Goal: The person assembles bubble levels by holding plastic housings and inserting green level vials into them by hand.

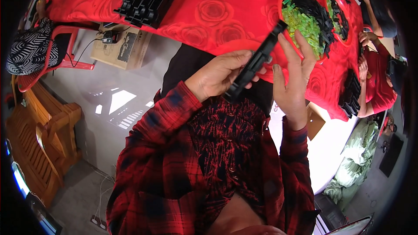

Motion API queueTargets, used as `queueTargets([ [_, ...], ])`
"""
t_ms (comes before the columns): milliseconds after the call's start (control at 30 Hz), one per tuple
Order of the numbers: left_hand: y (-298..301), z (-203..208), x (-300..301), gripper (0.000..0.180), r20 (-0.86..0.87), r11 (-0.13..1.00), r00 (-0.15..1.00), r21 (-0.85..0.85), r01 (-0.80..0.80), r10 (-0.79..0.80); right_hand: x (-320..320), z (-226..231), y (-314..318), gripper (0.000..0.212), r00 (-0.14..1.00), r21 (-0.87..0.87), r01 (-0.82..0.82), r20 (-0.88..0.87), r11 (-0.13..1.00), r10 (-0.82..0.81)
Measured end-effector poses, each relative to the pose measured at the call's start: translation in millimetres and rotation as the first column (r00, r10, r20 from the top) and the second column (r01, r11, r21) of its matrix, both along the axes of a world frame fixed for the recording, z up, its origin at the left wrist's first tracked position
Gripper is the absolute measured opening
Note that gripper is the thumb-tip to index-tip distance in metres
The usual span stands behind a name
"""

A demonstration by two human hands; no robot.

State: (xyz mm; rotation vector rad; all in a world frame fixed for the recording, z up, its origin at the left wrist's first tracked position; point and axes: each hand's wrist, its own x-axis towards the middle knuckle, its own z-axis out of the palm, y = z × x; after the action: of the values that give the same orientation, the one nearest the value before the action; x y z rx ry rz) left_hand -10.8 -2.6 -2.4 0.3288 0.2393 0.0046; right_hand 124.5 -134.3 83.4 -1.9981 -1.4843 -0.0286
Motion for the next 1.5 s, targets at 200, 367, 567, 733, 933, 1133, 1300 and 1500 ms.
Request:
queueTargets([
  [200,17,9,-6,0.044,-0.028,0.945,0.960,0.173,0.279,-0.278,18,20,-10,0.054,0.925,-0.344,-0.012,0.353,0.939,0.141],
  [367,11,1,-3,0.040,-0.055,0.959,0.973,0.166,0.228,-0.222,9,17,-15,0.052,0.957,-0.240,0.003,0.283,0.971,0.067],
  [567,-1,-6,4,0.039,-0.083,0.998,0.997,0.060,0.006,-0.001,-21,-6,-4,0.054,0.986,-0.163,0.061,0.164,0.985,-0.034],
  [733,0,-9,1,0.034,-0.110,0.996,0.993,0.078,-0.041,0.049,-23,-14,5,0.062,0.995,-0.237,0.078,0.074,0.968,-0.062],
  [933,-7,-7,6,0.033,-0.092,0.995,0.991,0.035,-0.091,0.094,-24,-20,11,0.063,0.994,-0.262,0.077,-0.053,0.962,-0.094],
  [1133,-6,-11,4,0.033,-0.110,0.992,0.986,0.035,-0.123,0.126,-15,-29,11,0.057,0.995,-0.287,0.000,-0.091,0.958,-0.028],
  [1300,-6,-14,3,0.030,-0.022,0.994,0.995,-0.044,-0.099,0.098,-17,-26,12,0.052,0.994,-0.277,-0.049,-0.103,0.960,0.021],
  [1500,-8,-15,4,0.029,-0.085,0.981,0.984,-0.101,-0.166,0.157,-27,-29,20,0.045,0.996,-0.212,0.076,-0.031,0.974,-0.084],
])
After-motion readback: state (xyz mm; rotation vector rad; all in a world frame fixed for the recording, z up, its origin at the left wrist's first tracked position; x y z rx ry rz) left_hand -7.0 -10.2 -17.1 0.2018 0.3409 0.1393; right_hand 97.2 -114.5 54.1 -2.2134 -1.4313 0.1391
